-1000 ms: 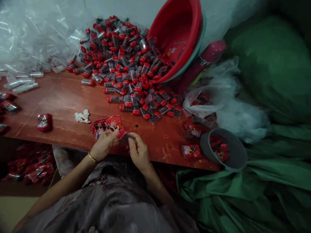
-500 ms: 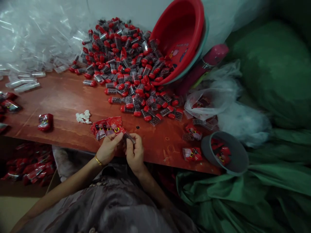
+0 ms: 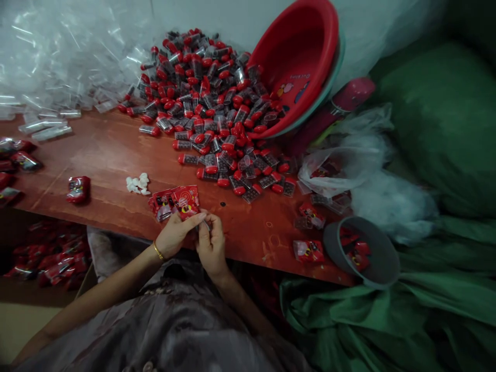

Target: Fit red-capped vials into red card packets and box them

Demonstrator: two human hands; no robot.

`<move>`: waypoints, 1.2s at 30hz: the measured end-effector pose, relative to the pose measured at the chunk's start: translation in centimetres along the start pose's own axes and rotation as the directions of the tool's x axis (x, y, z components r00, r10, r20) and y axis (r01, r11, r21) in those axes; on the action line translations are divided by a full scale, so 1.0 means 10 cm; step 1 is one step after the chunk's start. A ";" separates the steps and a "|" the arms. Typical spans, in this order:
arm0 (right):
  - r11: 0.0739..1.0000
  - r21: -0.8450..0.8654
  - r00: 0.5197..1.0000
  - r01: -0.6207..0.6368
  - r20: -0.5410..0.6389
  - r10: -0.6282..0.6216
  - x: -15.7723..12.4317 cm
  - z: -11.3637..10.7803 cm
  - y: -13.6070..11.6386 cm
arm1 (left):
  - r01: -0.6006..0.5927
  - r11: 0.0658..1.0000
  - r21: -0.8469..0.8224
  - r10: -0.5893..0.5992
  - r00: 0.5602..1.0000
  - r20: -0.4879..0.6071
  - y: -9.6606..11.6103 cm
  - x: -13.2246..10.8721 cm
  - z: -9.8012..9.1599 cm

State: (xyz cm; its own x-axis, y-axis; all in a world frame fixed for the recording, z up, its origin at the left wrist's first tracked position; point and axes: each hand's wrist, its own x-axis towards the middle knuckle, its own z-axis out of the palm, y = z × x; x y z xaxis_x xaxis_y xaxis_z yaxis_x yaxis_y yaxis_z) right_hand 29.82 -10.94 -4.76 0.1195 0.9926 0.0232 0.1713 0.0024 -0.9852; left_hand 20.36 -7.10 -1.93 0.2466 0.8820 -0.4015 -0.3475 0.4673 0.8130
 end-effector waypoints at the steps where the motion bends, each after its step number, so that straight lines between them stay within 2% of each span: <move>1: 0.999 0.046 1.000 -0.018 -0.010 0.018 0.00 0.00 -0.01 | 0.004 1.000 0.008 -0.004 1.000 0.017 0.00 -0.01 -0.01; 4: 0.979 0.195 0.999 -0.052 -0.004 0.054 0.01 0.01 -0.05 | -0.059 0.997 -0.051 0.061 0.998 0.030 -0.01 -0.01 -0.02; 7: 0.967 0.247 0.998 -0.054 0.024 0.050 0.01 0.02 -0.06 | -0.110 0.987 -0.117 0.110 0.994 -0.004 -0.03 -0.01 -0.03; 10: 0.983 0.181 0.996 -0.029 -0.076 0.043 0.01 0.04 -0.06 | -0.076 0.992 -0.104 0.073 0.997 -0.035 -0.09 -0.02 0.01; 12: 0.993 0.119 0.984 -0.004 -0.174 0.025 0.01 0.06 -0.05 | -0.086 0.994 -0.070 0.082 0.995 -0.054 -0.13 -0.04 0.04; 14: 0.993 0.118 0.976 -0.003 -0.215 0.028 0.03 0.07 -0.04 | -0.096 0.995 -0.034 0.094 0.994 -0.052 -0.15 -0.05 0.06; 16: 0.982 0.185 0.983 -0.042 -0.170 0.074 0.05 0.05 -0.03 | -0.086 0.995 -0.042 0.084 0.995 -0.048 -0.15 -0.05 0.07; 19: 0.950 0.290 0.993 -0.113 0.043 0.105 0.07 -0.02 -0.01 | -0.110 0.986 -0.127 0.097 0.990 -0.101 -0.08 -0.03 0.02; 21: 0.941 0.310 0.980 -0.134 0.184 0.079 0.08 -0.08 0.01 | -0.154 0.974 -0.163 0.128 0.979 -0.159 -0.01 0.00 -0.03; 22: 0.944 0.303 0.974 -0.132 0.216 0.067 0.09 -0.10 0.02 | -0.166 0.972 -0.166 0.137 0.975 -0.173 0.01 0.01 -0.05; 25: 0.963 0.251 0.982 -0.102 0.177 0.058 0.12 -0.11 0.03 | -0.152 0.977 -0.148 0.130 0.980 -0.150 0.03 0.02 -0.11; 28: 0.971 0.218 0.988 -0.096 0.138 0.066 0.18 -0.02 0.01 | -0.144 0.980 -0.136 0.126 0.982 -0.139 0.01 0.00 -0.12; 31: 0.998 0.051 0.994 -0.031 0.104 0.025 0.33 0.04 -0.01 | -0.128 0.978 -0.167 0.100 0.981 -0.164 0.07 0.00 -0.18; 33: 0.966 -0.244 0.996 0.090 0.040 -0.083 0.51 -0.02 0.00 | -0.137 0.968 -0.209 0.088 0.970 -0.227 0.21 0.02 -0.34; 34: 0.896 -0.421 0.989 0.140 0.009 -0.150 0.61 -0.08 0.02 | -0.158 0.960 -0.230 0.091 0.957 -0.277 0.31 0.03 -0.49; 35: 0.790 -0.590 0.976 0.165 -0.017 -0.217 0.71 -0.16 0.05 | -0.185 0.952 -0.243 0.101 0.940 -0.325 0.43 0.05 -0.66; 36: 0.673 -0.723 0.964 0.155 -0.038 -0.263 0.81 -0.25 0.10 | -0.239 0.937 -0.253 0.122 0.906 -0.405 0.55 0.06 -0.87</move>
State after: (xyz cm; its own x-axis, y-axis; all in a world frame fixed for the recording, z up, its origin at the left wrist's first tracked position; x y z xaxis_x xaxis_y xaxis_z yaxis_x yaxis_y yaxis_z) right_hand 33.36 -3.19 -5.16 0.1068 0.9517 0.2878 0.8410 0.0679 -0.5367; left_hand 10.75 -3.48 -1.36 -0.1857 0.8806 -0.4359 -0.6139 0.2424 0.7512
